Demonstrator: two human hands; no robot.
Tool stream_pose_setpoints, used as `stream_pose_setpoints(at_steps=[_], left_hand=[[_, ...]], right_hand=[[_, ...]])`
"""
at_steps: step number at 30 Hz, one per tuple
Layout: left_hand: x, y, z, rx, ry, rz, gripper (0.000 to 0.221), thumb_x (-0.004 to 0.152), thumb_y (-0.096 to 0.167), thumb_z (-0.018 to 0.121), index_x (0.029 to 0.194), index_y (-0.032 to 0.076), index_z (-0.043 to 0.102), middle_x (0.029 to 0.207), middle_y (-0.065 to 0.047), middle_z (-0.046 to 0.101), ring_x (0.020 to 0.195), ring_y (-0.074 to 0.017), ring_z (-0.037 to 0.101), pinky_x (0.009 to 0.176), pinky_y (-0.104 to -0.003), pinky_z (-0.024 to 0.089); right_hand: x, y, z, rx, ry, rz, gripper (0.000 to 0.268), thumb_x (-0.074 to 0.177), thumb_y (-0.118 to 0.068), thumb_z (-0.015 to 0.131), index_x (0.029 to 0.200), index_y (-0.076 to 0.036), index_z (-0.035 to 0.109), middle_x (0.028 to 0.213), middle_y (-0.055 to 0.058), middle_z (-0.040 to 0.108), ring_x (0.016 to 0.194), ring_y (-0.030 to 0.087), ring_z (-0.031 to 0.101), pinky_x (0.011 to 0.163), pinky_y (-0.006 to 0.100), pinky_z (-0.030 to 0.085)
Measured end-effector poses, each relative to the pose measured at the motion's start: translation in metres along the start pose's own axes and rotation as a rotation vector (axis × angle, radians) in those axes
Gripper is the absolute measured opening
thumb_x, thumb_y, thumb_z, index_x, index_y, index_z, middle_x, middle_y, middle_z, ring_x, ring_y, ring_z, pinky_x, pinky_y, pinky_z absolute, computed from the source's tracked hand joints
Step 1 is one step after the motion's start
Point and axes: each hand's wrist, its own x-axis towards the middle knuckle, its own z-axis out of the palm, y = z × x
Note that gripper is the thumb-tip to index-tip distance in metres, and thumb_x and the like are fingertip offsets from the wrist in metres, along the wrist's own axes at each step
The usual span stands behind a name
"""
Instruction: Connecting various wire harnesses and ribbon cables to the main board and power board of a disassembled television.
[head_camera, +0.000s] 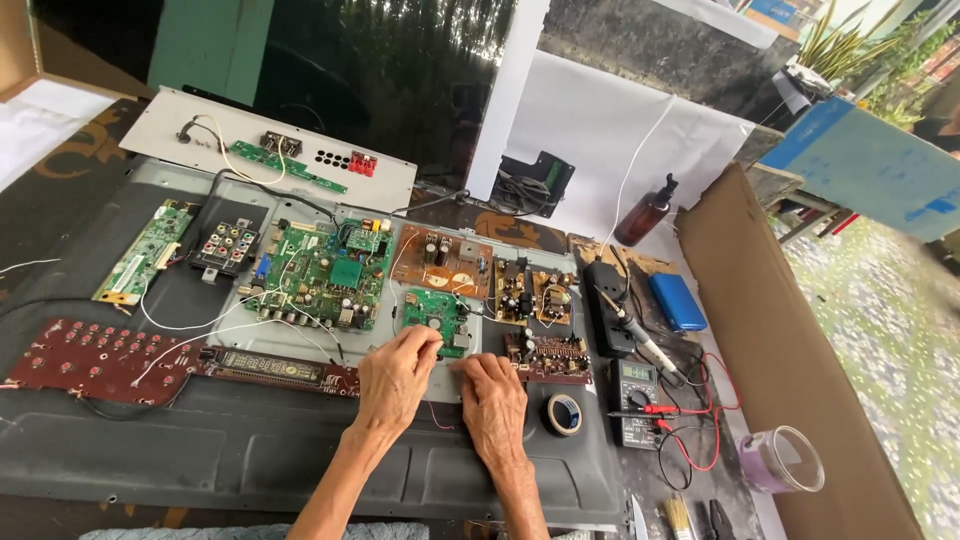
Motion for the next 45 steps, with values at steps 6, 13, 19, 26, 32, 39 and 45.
stream_pose_setpoints(at_steps=[6,13,19,26,32,39,45], left_hand=[[-0.0010,0.0006,0.0017,-0.002,-0.012,-0.008,0.009,0.100,0.010,0.064,0.093,0.015,0.060,0.078,0.004,0.067,0.051,-0.0126,0.054,0.045,-0.027,0.041],[-0.0021,0.0012,0.0042,-0.002,-0.013,-0.013,0.009,0.100,0.012,0.063,0.093,0.016,0.060,0.078,0.005,0.066,0.051,-0.0127,0.054,0.046,-0.028,0.041],[-0.0036,-0.0016,0.0059,0.005,-0.018,-0.005,0.009,0.101,0.012,0.062,0.093,0.016,0.060,0.079,0.004,0.066,0.052,-0.0157,0.053,0.047,-0.030,0.040],[-0.0019,0.0024,0.0015,-0.020,0.009,-0.008,0.010,0.100,0.009,0.062,0.092,0.015,0.061,0.079,0.003,0.068,0.052,-0.0143,0.055,0.047,-0.029,0.042],[0.0006,0.0016,0.0019,-0.023,-0.005,-0.010,0.012,0.100,0.011,0.062,0.090,0.016,0.059,0.075,0.004,0.065,0.049,-0.0133,0.053,0.045,-0.029,0.042],[0.0011,0.0037,0.0000,-0.020,0.009,-0.008,0.012,0.101,0.011,0.062,0.090,0.016,0.059,0.074,0.004,0.064,0.050,-0.0122,0.052,0.046,-0.028,0.040],[0.0023,0.0035,0.0018,-0.023,0.028,0.015,0.011,0.101,0.011,0.062,0.091,0.015,0.059,0.077,0.003,0.065,0.051,-0.0123,0.053,0.046,-0.027,0.042]], right_hand=[[-0.0015,0.0030,0.0034,-0.005,-0.009,0.000,0.023,0.090,0.000,0.059,0.101,-0.018,0.069,0.097,0.000,0.067,0.082,0.022,0.055,0.072,0.034,0.047],[-0.0015,0.0023,0.0025,0.003,-0.016,0.030,0.022,0.092,-0.003,0.059,0.101,-0.019,0.070,0.097,-0.001,0.067,0.083,0.023,0.056,0.072,0.035,0.047],[-0.0014,0.0016,0.0014,0.012,-0.012,0.014,0.022,0.093,-0.002,0.058,0.101,-0.017,0.071,0.098,0.000,0.067,0.084,0.023,0.056,0.073,0.035,0.047],[-0.0039,0.0031,0.0037,0.013,-0.023,0.026,0.025,0.090,-0.001,0.058,0.101,-0.019,0.072,0.097,-0.001,0.067,0.085,0.023,0.056,0.072,0.035,0.048],[-0.0007,0.0028,0.0047,-0.064,-0.020,-0.005,0.019,0.093,-0.003,0.058,0.099,-0.018,0.068,0.096,-0.002,0.066,0.082,0.021,0.056,0.069,0.034,0.047],[0.0014,0.0003,0.0017,-0.062,-0.019,-0.050,0.020,0.092,0.000,0.057,0.100,-0.016,0.066,0.096,0.000,0.065,0.081,0.022,0.054,0.071,0.034,0.047],[0.0031,0.0012,0.0003,-0.057,-0.010,-0.046,0.019,0.093,-0.001,0.057,0.099,-0.016,0.066,0.095,0.000,0.065,0.080,0.022,0.054,0.070,0.034,0.047]])
